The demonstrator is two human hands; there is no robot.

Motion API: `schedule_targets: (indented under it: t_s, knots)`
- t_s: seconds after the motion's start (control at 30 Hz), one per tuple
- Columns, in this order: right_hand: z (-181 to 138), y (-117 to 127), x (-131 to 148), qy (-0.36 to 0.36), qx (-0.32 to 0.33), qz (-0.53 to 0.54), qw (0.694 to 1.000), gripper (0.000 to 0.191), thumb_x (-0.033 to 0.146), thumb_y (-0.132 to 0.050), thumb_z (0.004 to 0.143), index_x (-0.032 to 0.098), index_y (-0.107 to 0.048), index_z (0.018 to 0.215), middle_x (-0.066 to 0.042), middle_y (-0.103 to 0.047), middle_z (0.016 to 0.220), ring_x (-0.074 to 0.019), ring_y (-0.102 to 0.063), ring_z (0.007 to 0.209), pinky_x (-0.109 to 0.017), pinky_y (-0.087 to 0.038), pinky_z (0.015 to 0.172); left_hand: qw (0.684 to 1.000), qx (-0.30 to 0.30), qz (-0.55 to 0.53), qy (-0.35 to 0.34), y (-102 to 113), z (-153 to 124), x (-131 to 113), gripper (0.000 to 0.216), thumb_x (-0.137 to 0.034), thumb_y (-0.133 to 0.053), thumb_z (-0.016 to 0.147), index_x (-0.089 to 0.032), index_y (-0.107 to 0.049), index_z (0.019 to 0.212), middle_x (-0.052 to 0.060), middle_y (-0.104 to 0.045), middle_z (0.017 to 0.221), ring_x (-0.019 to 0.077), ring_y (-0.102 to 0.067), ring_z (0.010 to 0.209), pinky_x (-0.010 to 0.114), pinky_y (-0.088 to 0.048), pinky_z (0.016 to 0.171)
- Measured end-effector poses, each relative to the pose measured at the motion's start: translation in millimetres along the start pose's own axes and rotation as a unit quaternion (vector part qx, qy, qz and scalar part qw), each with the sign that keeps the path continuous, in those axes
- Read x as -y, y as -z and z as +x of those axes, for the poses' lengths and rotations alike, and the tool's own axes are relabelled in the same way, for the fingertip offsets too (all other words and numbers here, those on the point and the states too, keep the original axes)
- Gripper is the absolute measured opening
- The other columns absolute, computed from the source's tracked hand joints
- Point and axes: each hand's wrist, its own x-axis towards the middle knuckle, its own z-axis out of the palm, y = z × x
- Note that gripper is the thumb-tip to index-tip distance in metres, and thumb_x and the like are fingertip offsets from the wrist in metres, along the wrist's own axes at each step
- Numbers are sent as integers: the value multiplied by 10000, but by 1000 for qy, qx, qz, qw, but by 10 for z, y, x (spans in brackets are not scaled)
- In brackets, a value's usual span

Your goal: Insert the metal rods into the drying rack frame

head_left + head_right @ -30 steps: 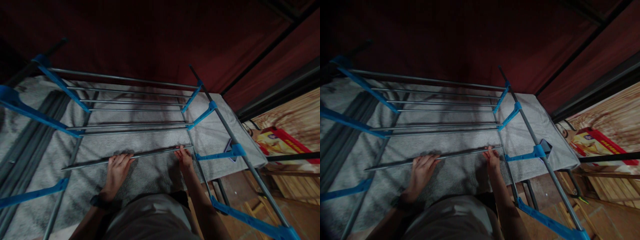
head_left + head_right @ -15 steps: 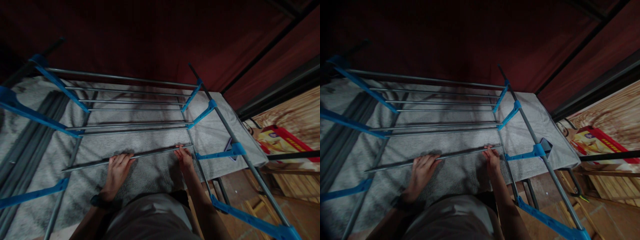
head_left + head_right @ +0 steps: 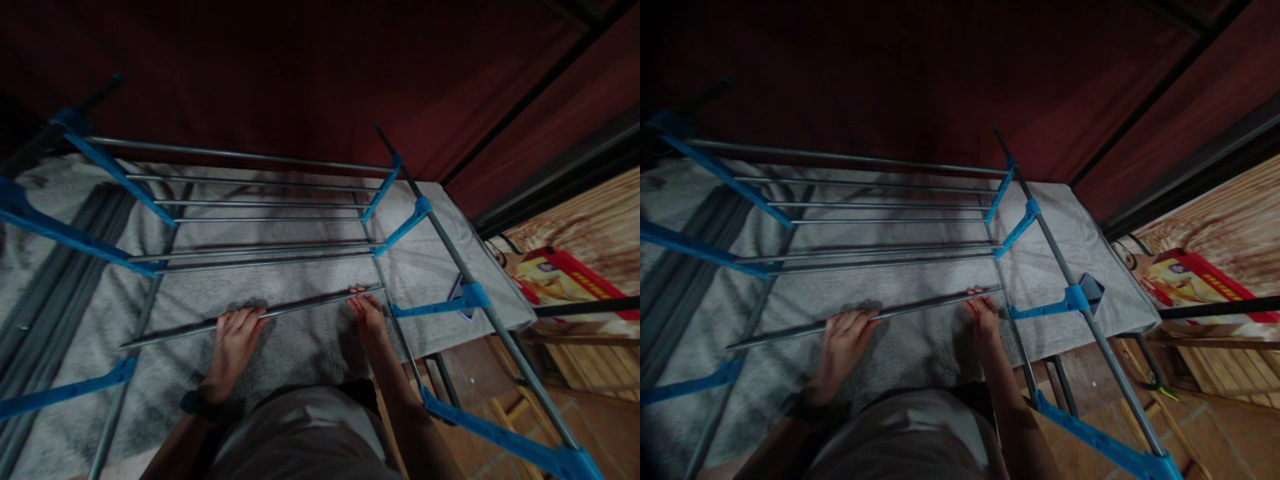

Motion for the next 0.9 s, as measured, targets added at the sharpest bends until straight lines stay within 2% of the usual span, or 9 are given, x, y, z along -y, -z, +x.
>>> schedule_targets:
  t_s: [0.23, 0.43, 0.6, 0.77, 0.9]
  knots:
    - [3, -10, -1, 5, -10, -1, 1000, 258, 253, -887, 632, 264, -738, 841, 2, -812, 938, -181, -765, 909, -294, -651, 801, 1000, -1, 7, -3, 14, -1, 0, 190, -335, -577, 1061, -243, -731, 1120, 62, -805, 983, 264, -717, 897, 420, -445, 904]
    - [-7, -4, -24, 11, -6, 0, 1000, 261, 296, -914, 678, 257, -686, 800, 10, -797, 900, -163, -757, 888, -292, -648, 840, 1000, 15, 1, 8, 19, 13, -17, 240, -361, -549, 1064, -250, -747, 1141, 64, -800, 970, 265, -721, 895, 422, -439, 919]
    - [17, 21, -41, 16, -9, -4, 1000, 326, 333, -947, 680, 253, -645, 773, 9, -790, 889, -184, -770, 913, -334, -662, 859, 1000, 13, -16, 16, -6, 3, -30, 248, -374, -551, 1059, -257, -750, 1151, 64, -804, 969, 269, -724, 903, 428, -434, 942]
    - [49, 96, -53, 17, -9, -4, 1000, 367, 350, -958, 687, 252, -613, 760, 18, -777, 849, -174, -768, 852, -349, -675, 859, 998, 13, -49, 46, -13, -16, -52, 245, -285, -547, 1050, -277, -756, 1178, 68, -812, 1049, 262, -741, 990, 436, -425, 1020]
    - [93, 210, -73, 33, -17, 0, 999, 345, 328, -950, 695, 246, -627, 782, 30, -777, 842, -157, -764, 810, -338, -679, 852, 991, 8, -70, 110, 46, -3, -54, 274, -198, -540, 1017, -283, -767, 1145, 91, -801, 1130, 284, -726, 1077, 467, -414, 1067]
